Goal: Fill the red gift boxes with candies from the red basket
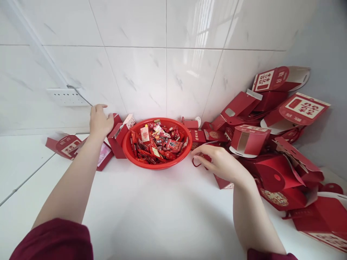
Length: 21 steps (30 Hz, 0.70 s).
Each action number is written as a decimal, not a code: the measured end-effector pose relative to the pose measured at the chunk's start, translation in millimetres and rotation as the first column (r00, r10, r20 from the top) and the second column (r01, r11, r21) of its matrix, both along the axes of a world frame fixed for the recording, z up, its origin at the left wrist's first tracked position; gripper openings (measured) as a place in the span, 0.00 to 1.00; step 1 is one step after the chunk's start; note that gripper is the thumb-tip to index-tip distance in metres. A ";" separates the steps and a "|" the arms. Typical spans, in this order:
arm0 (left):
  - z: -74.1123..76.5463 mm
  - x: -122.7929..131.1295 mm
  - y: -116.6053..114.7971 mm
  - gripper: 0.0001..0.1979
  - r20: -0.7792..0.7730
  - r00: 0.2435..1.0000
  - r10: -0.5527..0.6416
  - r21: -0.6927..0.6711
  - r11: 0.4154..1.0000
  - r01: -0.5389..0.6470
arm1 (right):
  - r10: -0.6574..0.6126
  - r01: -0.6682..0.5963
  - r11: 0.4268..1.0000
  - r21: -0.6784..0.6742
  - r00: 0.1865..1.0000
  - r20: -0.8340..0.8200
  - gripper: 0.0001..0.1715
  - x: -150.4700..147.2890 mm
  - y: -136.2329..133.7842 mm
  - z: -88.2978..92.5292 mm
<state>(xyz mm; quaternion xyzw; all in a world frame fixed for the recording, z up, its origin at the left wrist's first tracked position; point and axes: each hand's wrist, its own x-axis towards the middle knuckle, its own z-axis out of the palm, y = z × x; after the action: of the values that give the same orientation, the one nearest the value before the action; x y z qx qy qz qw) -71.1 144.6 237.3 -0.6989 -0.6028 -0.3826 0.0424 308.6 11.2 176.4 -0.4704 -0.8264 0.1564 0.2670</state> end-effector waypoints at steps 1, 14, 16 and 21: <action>-1.6 5.2 -6.0 0.22 -0.004 1.000 0.007 0.017 1.000 -0.007 | -0.053 0.053 0.999 0.014 0.999 -0.006 0.11 6.7 -2.2 2.6; -16.8 63.0 -150.6 0.13 -0.072 0.718 -0.692 -0.315 0.699 0.642 | -0.896 0.859 0.392 0.329 0.438 -0.074 0.20 120.5 -37.6 4.6; -18.8 69.0 -154.4 0.13 -0.121 0.699 -0.705 -0.343 0.690 0.638 | -0.929 0.894 0.355 0.272 0.370 -0.005 0.24 134.3 -46.1 -0.2; -25.6 73.4 -152.6 0.14 -0.214 0.687 -0.694 -0.418 0.701 0.578 | -0.911 0.907 0.391 0.156 0.357 0.209 0.30 168.1 -67.9 -14.6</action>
<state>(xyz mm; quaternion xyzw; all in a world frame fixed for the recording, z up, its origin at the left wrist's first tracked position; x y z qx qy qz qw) 2.3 -7.9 211.7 -0.9201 -0.3531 -0.1373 -0.0995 476.7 -56.7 161.8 -0.8621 -0.4572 -0.0861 0.2008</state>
